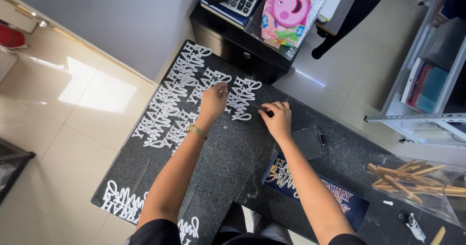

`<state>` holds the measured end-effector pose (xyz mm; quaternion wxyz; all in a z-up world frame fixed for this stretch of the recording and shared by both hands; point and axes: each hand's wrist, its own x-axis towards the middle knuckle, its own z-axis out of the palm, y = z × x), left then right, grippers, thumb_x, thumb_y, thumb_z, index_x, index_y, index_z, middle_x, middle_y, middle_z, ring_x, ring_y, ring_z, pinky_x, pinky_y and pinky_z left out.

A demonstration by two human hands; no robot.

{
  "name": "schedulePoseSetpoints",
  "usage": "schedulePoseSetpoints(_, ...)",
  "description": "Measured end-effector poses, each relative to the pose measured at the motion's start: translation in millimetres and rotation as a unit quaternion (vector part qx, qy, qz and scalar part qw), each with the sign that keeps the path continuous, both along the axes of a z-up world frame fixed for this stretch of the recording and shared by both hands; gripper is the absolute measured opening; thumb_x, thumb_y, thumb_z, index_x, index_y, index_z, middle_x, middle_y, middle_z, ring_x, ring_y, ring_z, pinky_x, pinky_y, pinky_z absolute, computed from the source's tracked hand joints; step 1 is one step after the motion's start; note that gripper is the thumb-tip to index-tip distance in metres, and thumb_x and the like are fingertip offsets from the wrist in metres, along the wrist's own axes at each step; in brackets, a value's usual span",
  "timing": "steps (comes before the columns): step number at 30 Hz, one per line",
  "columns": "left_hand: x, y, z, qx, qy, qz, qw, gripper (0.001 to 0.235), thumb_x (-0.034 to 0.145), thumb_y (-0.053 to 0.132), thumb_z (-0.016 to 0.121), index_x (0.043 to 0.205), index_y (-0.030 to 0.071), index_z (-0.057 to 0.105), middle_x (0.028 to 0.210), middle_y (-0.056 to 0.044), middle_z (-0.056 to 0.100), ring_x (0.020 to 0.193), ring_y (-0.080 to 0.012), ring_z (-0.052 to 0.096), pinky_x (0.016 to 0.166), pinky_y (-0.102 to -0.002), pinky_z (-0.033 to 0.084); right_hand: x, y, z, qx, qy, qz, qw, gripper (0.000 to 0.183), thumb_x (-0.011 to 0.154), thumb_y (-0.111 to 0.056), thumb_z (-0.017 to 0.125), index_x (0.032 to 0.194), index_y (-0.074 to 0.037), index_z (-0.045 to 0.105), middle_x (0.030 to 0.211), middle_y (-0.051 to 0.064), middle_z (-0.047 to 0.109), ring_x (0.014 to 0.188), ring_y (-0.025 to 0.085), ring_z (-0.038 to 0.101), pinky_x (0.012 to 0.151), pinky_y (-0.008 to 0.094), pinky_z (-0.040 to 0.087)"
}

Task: Assembling cake toppers by applying glue to decorative cutouts and attaching wooden sticks.

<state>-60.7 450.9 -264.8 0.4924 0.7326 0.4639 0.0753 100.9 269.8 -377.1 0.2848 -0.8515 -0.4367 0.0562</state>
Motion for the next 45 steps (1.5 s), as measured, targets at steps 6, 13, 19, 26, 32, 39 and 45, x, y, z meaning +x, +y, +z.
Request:
schedulePoseSetpoints(6, -3.3, -5.2, -18.1, 0.004, -0.031, -0.006, 1.000, 0.034, 0.099, 0.008, 0.056, 0.131, -0.001, 0.067, 0.120, -0.022, 0.073, 0.111, -0.0361, 0.071, 0.094, -0.048, 0.059, 0.2, -2.1, 8.7, -0.033, -0.011, 0.011, 0.999, 0.017, 0.082, -0.019, 0.087, 0.097, -0.017, 0.079, 0.085, -0.002, 0.069, 0.099, 0.019, 0.063, 0.081, 0.033, 0.051)
schedulePoseSetpoints(13, -5.6, -12.3, -61.3, 0.012, -0.033, 0.008, 0.999, 0.032, 0.098, 0.009, 0.061, 0.129, 0.008, 0.070, 0.117, -0.012, 0.076, 0.108, -0.0262, 0.073, 0.093, -0.040, 0.060, -1.9, -11.0, 1.7, -0.043, 0.027, 0.004, 0.999, 0.022, 0.086, -0.023, 0.084, 0.106, -0.018, 0.077, 0.095, -0.001, 0.068, 0.104, 0.020, 0.061, 0.084, 0.037, 0.052)
schedulePoseSetpoints(19, -17.6, -49.8, -14.8, 0.044, -0.156, 0.030, 0.986, 0.030, 0.097, -0.006, 0.056, 0.126, -0.005, 0.064, 0.116, -0.027, 0.072, 0.111, -0.0458, 0.067, 0.096, -0.054, 0.057, -18.4, -46.2, 57.3, 0.013, 0.016, 0.011, 1.000, 0.016, 0.093, -0.023, 0.074, 0.109, -0.019, 0.076, 0.100, 0.000, 0.069, 0.107, 0.023, 0.061, 0.085, 0.038, 0.052)
schedulePoseSetpoints(26, -54.4, -158.0, -37.0, 0.051, -0.208, 0.003, 0.977, 0.030, 0.096, -0.010, 0.057, 0.124, -0.002, 0.066, 0.109, -0.021, 0.073, 0.108, -0.0379, 0.071, 0.090, -0.049, 0.059, -57.1, -182.5, 105.0, 0.169, 0.034, 0.045, 0.984, 0.015, 0.094, -0.006, 0.067, 0.102, -0.012, 0.078, 0.083, 0.005, 0.071, 0.088, 0.025, 0.067, 0.079, 0.037, 0.056)
schedulePoseSetpoints(32, -40.0, -241.8, -34.8, 0.080, -0.194, -0.149, 0.966, 0.023, 0.101, 0.007, 0.054, 0.121, 0.005, 0.066, 0.117, -0.009, 0.075, 0.109, -0.0233, 0.072, 0.089, -0.037, 0.056, -45.4, -341.5, 114.8, 0.146, -0.017, -0.064, 0.987, 0.009, 0.095, -0.001, 0.063, 0.099, -0.005, 0.070, 0.081, 0.006, 0.069, 0.074, 0.025, 0.060, 0.076, 0.037, 0.048)
schedulePoseSetpoints(39, 46.5, -343.2, -52.2, 0.174, -0.147, -0.188, 0.955, 0.020, 0.091, 0.005, 0.073, 0.110, 0.010, 0.073, 0.083, -0.007, 0.072, 0.072, -0.0255, 0.069, 0.066, -0.035, 0.057, 21.6, -531.8, 110.7, 0.066, -0.077, -0.262, 0.960, 0.019, 0.088, -0.003, 0.074, 0.099, -0.018, 0.079, 0.081, 0.003, 0.074, 0.082, 0.026, 0.070, 0.078, 0.037, 0.056)
schedulePoseSetpoints(45, 93.2, -461.1, -53.2, 0.169, -0.132, -0.202, 0.956, 0.016, 0.090, 0.010, 0.072, 0.105, 0.015, 0.074, 0.079, -0.004, 0.071, 0.065, -0.0232, 0.069, 0.060, -0.036, 0.055, 72.3, -667.3, 67.9, -0.054, -0.106, -0.403, 0.908, 0.010, 0.090, -0.014, 0.079, 0.100, -0.014, 0.076, 0.084, 0.005, 0.073, 0.083, 0.026, 0.069, 0.077, 0.038, 0.057)
